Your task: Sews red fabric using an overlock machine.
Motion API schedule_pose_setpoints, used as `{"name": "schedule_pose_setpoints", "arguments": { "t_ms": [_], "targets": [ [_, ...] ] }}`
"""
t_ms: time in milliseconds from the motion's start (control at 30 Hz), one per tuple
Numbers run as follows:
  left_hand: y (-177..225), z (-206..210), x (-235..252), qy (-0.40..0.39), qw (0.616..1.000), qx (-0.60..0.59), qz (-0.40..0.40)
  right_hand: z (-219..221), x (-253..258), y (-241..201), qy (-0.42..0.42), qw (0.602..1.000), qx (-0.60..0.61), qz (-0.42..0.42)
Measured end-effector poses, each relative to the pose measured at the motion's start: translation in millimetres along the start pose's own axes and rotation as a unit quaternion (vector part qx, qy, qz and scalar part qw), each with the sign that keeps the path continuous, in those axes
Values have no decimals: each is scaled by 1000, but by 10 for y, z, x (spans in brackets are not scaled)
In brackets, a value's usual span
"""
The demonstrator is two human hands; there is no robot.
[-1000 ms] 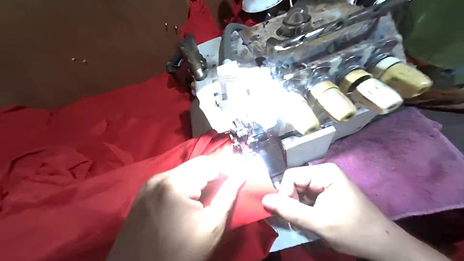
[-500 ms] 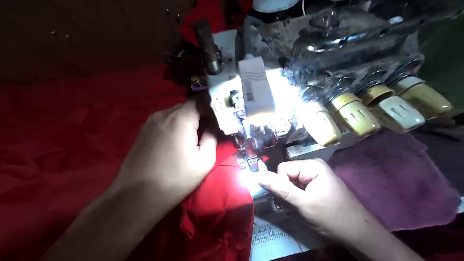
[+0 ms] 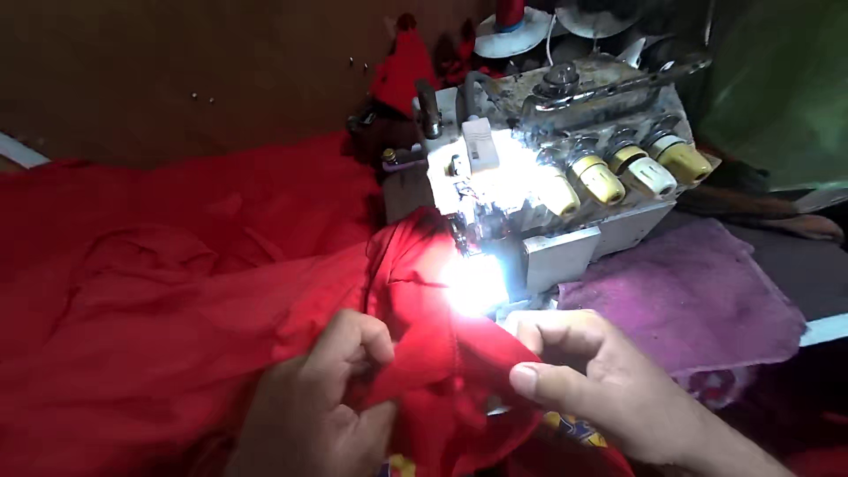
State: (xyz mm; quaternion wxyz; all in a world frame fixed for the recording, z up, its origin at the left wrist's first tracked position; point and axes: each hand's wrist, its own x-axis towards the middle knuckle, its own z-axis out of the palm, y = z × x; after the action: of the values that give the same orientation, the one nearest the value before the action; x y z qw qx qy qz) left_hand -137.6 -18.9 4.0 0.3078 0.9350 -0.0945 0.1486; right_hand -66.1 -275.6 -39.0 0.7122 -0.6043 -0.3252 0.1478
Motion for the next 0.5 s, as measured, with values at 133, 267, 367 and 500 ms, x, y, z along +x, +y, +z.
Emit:
{"name": "schedule_pose_setpoints", "arguments": {
  "t_ms": [133,267,367,500],
  "targets": [
    [-141,204,149,-74,929,-363,0,52,141,-13,-18,999,43,-17],
    [-128,-114,481,-137,942,-296,73,-144,215,-163,-42,986,-145,-76],
    [-141,-239,702,-137,968,-186,96,-202,234,-207,-36,962,-255,-90],
    [-98,-145,828,-127,981,-136,-47,-181,176,-145,27,940,-328,-88]
  ]
}}
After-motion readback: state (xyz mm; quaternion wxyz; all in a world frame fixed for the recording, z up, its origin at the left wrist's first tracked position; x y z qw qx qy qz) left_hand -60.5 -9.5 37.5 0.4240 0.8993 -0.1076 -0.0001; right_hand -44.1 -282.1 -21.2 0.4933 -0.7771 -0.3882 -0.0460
